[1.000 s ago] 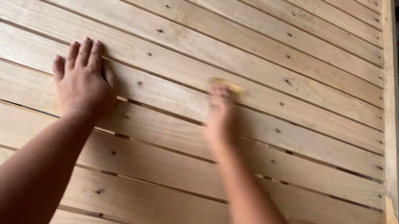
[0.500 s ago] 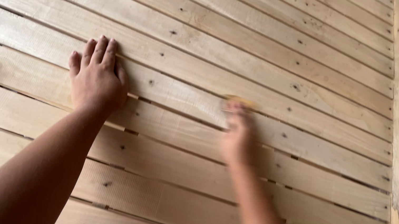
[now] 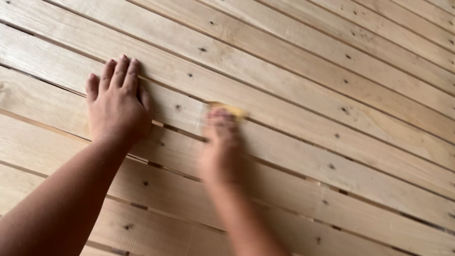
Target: The person sands the slatted wooden surface of a large furniture frame, holding a sanding block in one hand and rubbing it back and forth along the wood slats while steadying the frame with the other hand. They work across different sections of the panel and finish by running a hand along the sanded edge.
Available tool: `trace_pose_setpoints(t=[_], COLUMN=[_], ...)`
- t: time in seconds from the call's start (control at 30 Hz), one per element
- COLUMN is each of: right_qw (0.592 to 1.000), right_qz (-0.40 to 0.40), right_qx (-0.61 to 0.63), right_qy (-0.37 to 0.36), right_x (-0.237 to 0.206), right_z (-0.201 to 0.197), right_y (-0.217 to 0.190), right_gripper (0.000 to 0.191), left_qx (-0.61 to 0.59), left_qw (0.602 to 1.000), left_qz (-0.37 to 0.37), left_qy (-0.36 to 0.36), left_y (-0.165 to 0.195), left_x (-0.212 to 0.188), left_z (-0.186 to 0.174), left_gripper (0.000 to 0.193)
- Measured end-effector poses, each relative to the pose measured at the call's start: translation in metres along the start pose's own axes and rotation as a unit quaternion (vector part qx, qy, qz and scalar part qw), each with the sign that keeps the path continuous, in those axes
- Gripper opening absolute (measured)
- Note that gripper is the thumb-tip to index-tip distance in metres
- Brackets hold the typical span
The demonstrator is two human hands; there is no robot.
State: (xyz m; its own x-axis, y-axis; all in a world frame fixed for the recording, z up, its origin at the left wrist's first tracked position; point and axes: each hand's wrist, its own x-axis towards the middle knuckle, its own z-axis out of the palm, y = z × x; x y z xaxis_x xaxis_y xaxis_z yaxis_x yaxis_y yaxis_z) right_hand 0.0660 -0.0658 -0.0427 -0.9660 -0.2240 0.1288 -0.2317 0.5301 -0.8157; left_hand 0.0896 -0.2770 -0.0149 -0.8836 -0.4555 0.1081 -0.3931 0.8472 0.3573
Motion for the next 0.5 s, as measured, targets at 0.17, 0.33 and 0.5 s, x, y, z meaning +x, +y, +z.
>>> trace_pose_setpoints(t=[0.17,0.33,0.5], right_qw=[0.944,0.996,0.961], right_qz=[-0.240,-0.077,-0.003], right_qx=[-0.224,0.044,-0.236], right_qy=[-0.048,0.030,0.145], right_x=[-0.012,-0.022,-0.048], right_z=[0.041,-0.040,-0.177], right_y=[-0.033,0.032,0.100], right_gripper=[0.044,0.018,0.038], left_qx=[0.025,-0.003,-0.015], left_qw=[1.000,1.000,1.000], left_qz=[0.007,-0.001,0.003], left_qy=[0.005,-0.004,-0.012], left_y=[-0.002,0.000,0.001], left_x=[0.003,0.000,0.000], left_z=[0.003,0.000,-0.003], left_gripper=[0.063,0.063,0.060])
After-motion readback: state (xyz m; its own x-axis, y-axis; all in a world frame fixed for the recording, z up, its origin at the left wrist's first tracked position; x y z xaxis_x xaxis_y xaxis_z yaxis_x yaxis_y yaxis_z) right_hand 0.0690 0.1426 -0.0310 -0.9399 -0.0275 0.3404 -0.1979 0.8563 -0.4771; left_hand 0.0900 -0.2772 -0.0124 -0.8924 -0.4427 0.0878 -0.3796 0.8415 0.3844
